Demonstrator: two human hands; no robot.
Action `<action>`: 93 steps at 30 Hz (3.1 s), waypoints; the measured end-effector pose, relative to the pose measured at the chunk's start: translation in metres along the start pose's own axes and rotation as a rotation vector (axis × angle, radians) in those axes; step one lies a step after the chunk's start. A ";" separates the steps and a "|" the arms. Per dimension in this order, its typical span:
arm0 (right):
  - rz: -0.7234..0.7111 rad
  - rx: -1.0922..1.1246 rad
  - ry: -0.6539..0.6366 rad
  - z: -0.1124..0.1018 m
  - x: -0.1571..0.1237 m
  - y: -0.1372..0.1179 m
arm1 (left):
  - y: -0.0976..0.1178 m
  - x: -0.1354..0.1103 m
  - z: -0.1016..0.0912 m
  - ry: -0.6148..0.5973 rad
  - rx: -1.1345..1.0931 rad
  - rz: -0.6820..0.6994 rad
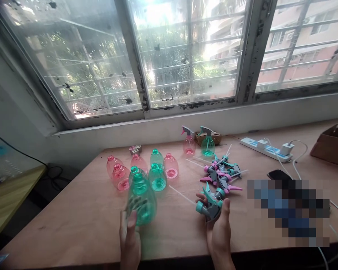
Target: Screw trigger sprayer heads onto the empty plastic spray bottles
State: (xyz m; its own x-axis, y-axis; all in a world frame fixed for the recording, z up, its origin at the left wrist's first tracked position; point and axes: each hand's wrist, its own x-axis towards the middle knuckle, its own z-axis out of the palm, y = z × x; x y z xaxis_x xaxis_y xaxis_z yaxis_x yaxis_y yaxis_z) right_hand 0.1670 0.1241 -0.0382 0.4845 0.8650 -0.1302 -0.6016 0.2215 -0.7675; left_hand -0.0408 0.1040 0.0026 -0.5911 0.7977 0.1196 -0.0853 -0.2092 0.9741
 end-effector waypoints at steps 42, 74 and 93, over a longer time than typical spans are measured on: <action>0.104 0.146 0.277 0.006 -0.004 -0.010 | -0.013 0.015 0.014 0.120 -0.219 -0.172; 0.211 -0.437 -0.431 0.013 -0.023 0.009 | -0.011 0.010 0.008 -0.092 -0.017 -0.168; 0.045 -0.351 -0.104 0.017 -0.018 0.012 | -0.032 -0.006 0.011 -0.412 -0.119 -0.274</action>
State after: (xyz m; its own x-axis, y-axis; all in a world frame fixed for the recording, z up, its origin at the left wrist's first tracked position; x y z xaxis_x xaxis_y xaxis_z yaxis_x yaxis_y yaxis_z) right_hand 0.1401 0.1185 -0.0346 0.3842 0.9157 -0.1180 -0.3579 0.0299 -0.9333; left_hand -0.0256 0.1128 -0.0273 -0.1711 0.9841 -0.0480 -0.2979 -0.0052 0.9546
